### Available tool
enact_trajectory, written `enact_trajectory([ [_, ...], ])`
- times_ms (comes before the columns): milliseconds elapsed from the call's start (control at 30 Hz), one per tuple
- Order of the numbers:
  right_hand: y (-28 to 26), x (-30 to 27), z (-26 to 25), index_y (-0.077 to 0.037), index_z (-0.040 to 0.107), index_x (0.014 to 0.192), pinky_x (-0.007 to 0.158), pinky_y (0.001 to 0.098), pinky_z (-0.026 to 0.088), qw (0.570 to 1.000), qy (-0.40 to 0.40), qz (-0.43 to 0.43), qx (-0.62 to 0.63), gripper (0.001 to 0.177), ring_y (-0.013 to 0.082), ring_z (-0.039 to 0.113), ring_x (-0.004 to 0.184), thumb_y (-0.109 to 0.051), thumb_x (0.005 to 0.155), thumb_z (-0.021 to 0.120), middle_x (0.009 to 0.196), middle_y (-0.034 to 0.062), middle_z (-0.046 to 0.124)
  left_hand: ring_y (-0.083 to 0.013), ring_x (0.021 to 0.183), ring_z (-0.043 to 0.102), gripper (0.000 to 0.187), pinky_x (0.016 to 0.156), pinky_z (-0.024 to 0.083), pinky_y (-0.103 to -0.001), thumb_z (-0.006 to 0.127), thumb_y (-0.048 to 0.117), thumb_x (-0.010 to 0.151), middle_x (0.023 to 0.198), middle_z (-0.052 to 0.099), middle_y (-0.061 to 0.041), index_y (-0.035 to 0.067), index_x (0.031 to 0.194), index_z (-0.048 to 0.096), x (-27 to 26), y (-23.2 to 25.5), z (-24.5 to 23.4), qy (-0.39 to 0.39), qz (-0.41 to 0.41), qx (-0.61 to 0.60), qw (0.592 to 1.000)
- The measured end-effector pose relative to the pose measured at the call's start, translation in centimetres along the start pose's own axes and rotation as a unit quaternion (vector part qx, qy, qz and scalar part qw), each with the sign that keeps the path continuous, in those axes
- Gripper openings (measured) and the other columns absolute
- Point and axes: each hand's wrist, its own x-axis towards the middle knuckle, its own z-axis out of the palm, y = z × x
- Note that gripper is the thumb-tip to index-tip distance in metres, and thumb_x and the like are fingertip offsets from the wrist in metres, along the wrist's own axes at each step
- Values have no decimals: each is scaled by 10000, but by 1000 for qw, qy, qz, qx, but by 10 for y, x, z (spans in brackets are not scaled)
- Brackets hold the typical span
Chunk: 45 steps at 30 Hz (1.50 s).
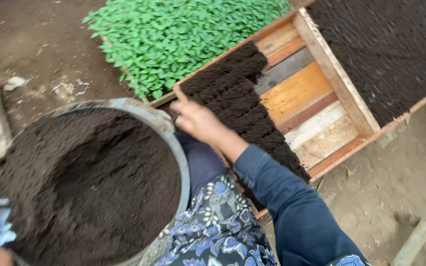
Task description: The person scoops soil from a large basin and packs it into small plastic bags to form soil blocks. They then place these blocks into a wooden seedling tray, arranging them in rows.
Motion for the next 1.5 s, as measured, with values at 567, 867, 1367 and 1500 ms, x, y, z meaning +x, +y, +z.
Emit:
enact_trajectory([
  [567,-227,-51,102,-138,544,1170,821,264,509,869,-379,137,287,357,188,595,974,-237,831,595,1045,91,608,-239,811,617,99,720,489,-350,639,232,766,754,650,-35,202,852,678,-31,162,-40,-121,-188,-251,942],
  [867,-216,-83,120,-61,521,873,634,203,462,782,-281,234,504,61,75,565,668,-106,884,481,674,44,612,-161,754,595,359,625,528,-282,732,216,696,972,523,-3,154,1001,554,-34,185,-45,87,1,-308,947],
  [1367,-161,-10,138,-108,622,915,872,385,420,976,-70,-200,37,137,275,569,953,-142,783,615,930,97,624,-147,618,654,141,602,513,-260,555,148,857,721,662,-99,64,821,662,-21,163,-52,-68,-322,-454,828],
  [1500,-110,-13,180,-95,512,1155,995,444,334,986,1,154,64,282,333,436,1152,-158,880,500,1151,161,494,-163,716,660,83,675,522,-274,594,84,827,808,664,-143,17,844,639,-22,159,-49,-50,-345,-485,802],
])
